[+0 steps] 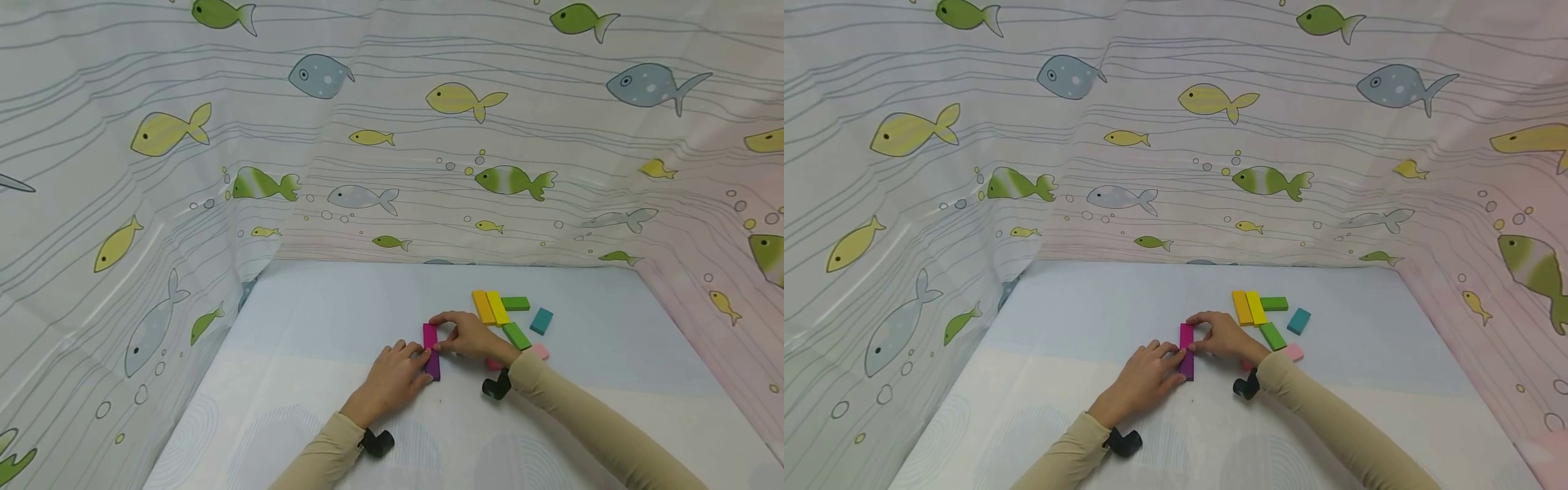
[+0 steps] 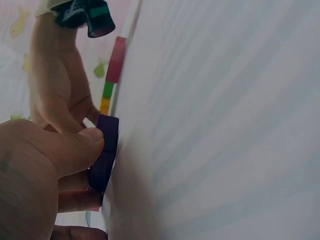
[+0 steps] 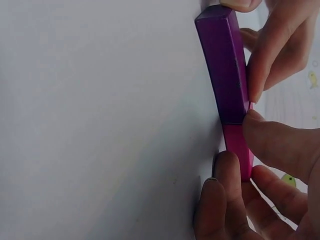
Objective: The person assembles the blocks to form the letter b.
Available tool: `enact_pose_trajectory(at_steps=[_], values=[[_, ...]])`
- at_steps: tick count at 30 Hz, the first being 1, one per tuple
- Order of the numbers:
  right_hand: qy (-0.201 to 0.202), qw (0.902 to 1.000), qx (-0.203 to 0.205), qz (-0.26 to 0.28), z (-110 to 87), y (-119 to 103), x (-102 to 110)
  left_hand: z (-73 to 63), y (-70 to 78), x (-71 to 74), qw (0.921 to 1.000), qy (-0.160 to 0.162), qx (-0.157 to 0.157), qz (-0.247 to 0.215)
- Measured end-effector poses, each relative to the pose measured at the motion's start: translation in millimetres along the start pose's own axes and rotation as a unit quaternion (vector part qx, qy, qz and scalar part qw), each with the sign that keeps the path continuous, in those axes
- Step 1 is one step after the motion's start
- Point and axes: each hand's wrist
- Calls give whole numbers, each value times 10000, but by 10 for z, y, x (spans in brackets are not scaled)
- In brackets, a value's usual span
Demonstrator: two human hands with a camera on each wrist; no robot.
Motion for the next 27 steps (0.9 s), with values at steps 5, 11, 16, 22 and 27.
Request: enact_pose_trajectory(at_steps=[5,11,16,22,27], values=[[16,10000,-13,-62,2,-3,-1,4,-4,-7,10000,20,-6,-14],[28,10000,-10,-43,5,6,-4,4,-11,-31,10000,65,-18,15],[20,10000,-32,6,2,4,-3,-6,-5,-37,10000,71,-29,38],[45,9999,-55,-72,-2,11,-8,-5,-8,-50,9999,148,-59,14],[84,9999,-13,-80,-3,29,-9,-2,-4,-56,9999,154,-49,24]])
Point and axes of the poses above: each hand's wrist, its own z-axis towards the middle knuckle, its own x-axis out of the back of the hand, y = z × x, and after that the axes turned 9 degrees about -z, right-handed
